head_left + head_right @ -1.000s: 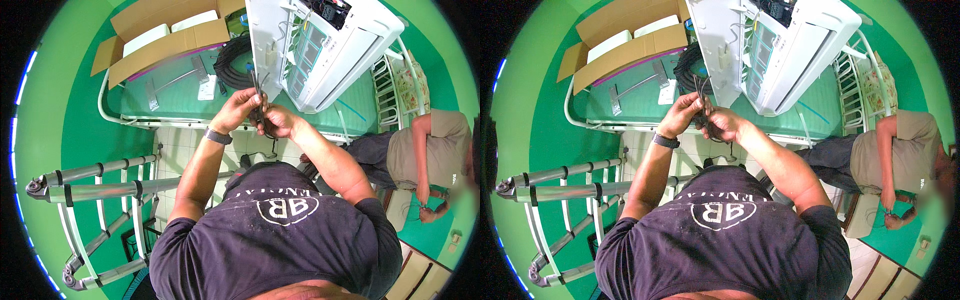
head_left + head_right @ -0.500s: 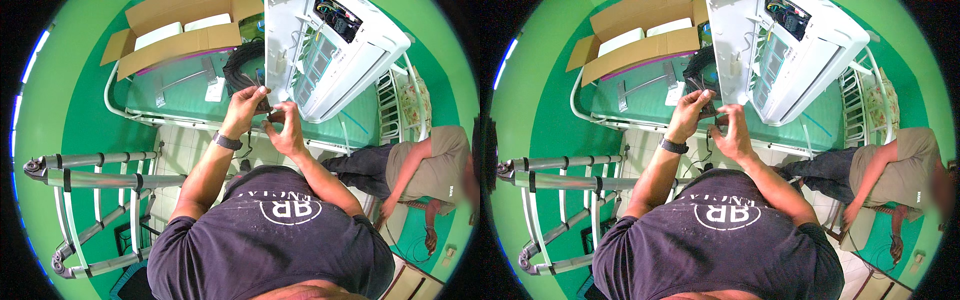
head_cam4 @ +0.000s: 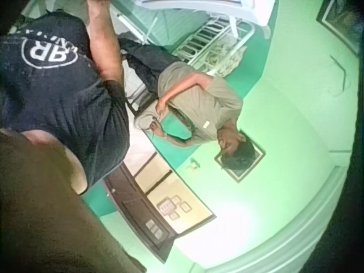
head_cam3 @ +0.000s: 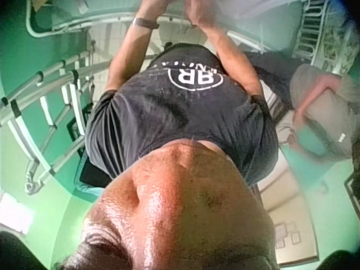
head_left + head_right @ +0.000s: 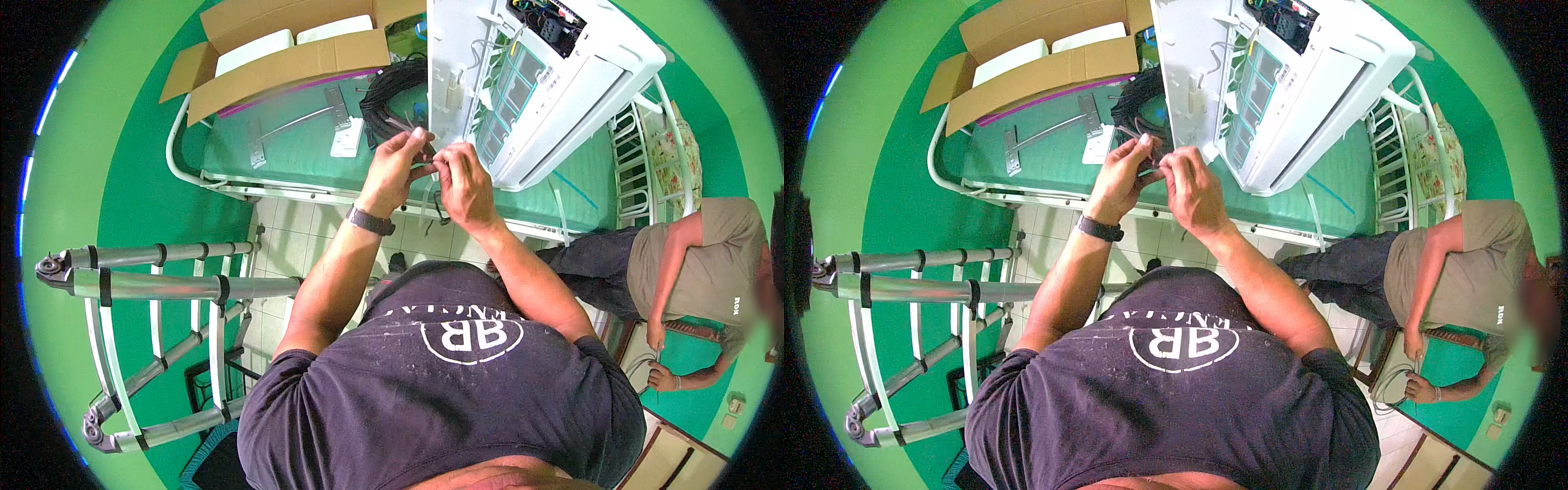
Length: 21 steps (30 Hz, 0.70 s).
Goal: The person works on the wiring of a wall-mounted air conditioner unit, stripping the insulation from black cables using pliers. Another person assists by holding the unit steady. The recorder handles the cables and tools while the camera moves erratically.
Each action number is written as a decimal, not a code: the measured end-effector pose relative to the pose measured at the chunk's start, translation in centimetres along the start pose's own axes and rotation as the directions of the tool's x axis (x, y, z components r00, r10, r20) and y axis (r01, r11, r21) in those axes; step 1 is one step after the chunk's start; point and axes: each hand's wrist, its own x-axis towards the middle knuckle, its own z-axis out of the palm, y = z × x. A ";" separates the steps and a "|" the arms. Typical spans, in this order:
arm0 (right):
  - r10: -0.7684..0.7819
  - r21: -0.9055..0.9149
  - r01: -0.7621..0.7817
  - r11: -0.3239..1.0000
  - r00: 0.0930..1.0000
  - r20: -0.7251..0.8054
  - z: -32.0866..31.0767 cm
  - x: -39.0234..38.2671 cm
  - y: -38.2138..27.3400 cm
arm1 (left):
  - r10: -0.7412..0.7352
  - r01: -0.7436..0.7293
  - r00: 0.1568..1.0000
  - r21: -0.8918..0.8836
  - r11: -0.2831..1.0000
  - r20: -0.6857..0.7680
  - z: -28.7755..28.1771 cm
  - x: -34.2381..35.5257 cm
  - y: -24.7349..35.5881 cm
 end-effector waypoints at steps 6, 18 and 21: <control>0.739 0.680 -0.662 0.316 0.622 0.261 1.7 -1.8 4.3 | 0.223 -0.231 0.955 0.019 0.973 0.196 0.9 1.9 -1.6; 0.679 0.495 -0.869 -0.023 0.350 0.645 4.4 -11.9 11.5 | 0.267 -0.304 0.900 0.057 0.951 0.345 6.0 -1.1 4.1; 0.724 0.383 -0.838 0.390 0.536 0.435 2.9 -18.2 15.9 | 0.221 -0.213 0.931 -0.057 0.975 0.291 4.3 0.5 5.1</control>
